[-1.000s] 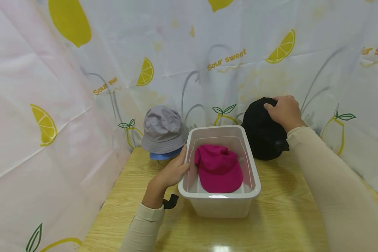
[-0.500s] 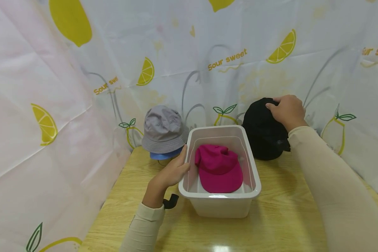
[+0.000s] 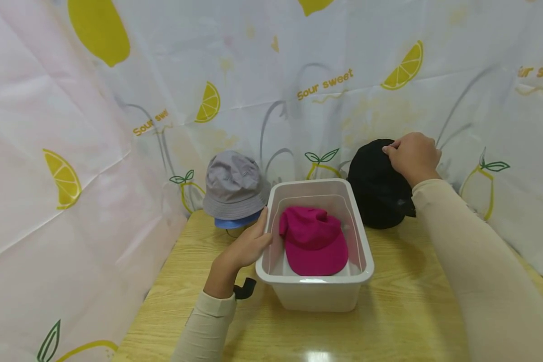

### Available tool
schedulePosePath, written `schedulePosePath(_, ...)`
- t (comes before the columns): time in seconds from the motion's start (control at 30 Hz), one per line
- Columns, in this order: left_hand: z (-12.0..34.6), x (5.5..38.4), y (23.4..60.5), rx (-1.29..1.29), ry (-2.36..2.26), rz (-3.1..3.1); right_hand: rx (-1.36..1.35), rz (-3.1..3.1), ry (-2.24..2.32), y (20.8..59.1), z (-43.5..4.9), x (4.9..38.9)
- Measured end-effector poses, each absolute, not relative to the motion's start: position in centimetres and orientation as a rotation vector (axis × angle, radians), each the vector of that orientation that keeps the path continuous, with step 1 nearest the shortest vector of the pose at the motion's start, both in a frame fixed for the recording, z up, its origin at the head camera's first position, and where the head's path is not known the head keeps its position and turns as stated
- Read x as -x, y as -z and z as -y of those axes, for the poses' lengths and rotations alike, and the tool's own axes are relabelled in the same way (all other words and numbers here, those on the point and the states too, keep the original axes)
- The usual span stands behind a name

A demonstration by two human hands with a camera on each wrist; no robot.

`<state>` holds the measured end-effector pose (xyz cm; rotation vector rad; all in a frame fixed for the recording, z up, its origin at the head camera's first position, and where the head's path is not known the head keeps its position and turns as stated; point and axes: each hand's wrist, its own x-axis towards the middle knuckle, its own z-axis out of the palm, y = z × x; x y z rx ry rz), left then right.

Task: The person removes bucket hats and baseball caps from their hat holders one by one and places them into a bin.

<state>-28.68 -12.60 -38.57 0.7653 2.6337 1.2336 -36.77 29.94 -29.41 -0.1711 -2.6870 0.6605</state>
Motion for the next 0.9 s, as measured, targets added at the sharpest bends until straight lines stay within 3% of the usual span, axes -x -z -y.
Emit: schedulePosePath(0.9, 12.42, 28.69, 38.49, -0.755, -1.219, -2.655, 0.156, 2.668, -0.662, 29.92, -29.42, 36.7)
